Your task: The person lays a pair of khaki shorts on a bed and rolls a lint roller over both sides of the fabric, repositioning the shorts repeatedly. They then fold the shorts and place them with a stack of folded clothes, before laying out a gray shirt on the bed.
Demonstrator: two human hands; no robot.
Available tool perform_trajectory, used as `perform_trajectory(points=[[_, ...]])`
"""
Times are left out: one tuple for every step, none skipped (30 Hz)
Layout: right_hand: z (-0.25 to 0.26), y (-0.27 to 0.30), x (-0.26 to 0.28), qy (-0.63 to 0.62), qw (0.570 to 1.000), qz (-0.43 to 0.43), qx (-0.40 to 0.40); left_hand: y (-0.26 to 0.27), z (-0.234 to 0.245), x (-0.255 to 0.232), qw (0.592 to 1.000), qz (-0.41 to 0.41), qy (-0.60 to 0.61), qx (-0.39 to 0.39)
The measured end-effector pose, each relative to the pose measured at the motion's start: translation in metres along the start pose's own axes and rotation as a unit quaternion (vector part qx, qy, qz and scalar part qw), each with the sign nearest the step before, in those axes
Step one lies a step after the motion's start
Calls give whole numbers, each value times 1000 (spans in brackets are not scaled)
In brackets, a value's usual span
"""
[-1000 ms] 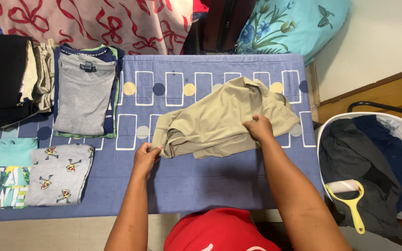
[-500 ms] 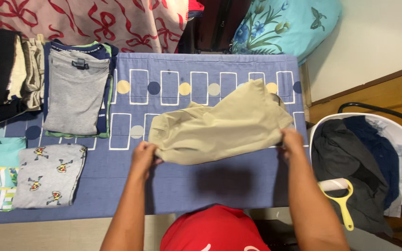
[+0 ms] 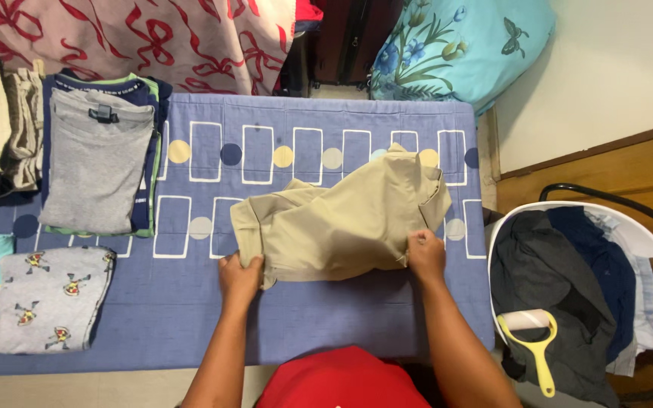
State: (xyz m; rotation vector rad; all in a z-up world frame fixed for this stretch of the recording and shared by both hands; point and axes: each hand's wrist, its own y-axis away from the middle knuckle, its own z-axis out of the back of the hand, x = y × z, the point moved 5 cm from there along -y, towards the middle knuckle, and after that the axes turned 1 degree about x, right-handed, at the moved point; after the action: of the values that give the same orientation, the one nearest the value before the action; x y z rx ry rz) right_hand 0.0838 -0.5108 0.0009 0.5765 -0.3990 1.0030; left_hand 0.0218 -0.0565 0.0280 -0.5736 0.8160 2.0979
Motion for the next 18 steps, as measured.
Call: perform_trajectory(points=[[-2,0,-1,-5,1000,7,-13,-1,-10,-5,999,18,38,26],[-6,0,6,22,998,51,-36,-5,-17,-11,995,32,75,51],[-10,2,11,49,993,96,-58,-4,-18,-11,994,63,72,57],[-11,3,15,75,984,142,-81,-4,-21,-12,991,92,72,63],[-15,2,8,60,990,120,-48,-4,-24,-10,988,121,72,68],[-21,4,0,46,994,98,-11,-4,-20,-11,996,77,27,30],[-27,3,-8,31,996,76,26,-3,-17,-10,999,33,-18,-7],[-31,-1,-15,13,997,68,35,-3,-16,-10,997,-13,-66,-43],[-31,-7,-23,-5,997,60,45,-5,-22,-8,997,-28,-60,-39],[-31,-14,-29,-22,997,51,54,-10,-29,-9,997,-44,-55,-32],[-29,-25,-31,-71,997,32,1,-13,-33,-11,997,-60,-49,-26],[-25,-37,-30,-119,992,14,-51,-19,-41,-10,997,-9,71,19],[-21,-58,-21,-135,989,23,-59,-31,-51,-16,979,41,191,63],[-15,-79,-7,-150,986,32,-67,-48,-52,-28,948,81,300,74],[-20,-97,9,-347,937,-24,-10,-67,-51,-47,903,121,404,84],[-23,-117,35,-530,843,-76,47,-87,-41,-73,849,123,506,91],[-5,-133,58,-500,862,-79,10,-102,-22,-94,857,146,488,75],[19,-149,92,-568,823,-17,-1,-115,4,-127,839,71,532,87]])
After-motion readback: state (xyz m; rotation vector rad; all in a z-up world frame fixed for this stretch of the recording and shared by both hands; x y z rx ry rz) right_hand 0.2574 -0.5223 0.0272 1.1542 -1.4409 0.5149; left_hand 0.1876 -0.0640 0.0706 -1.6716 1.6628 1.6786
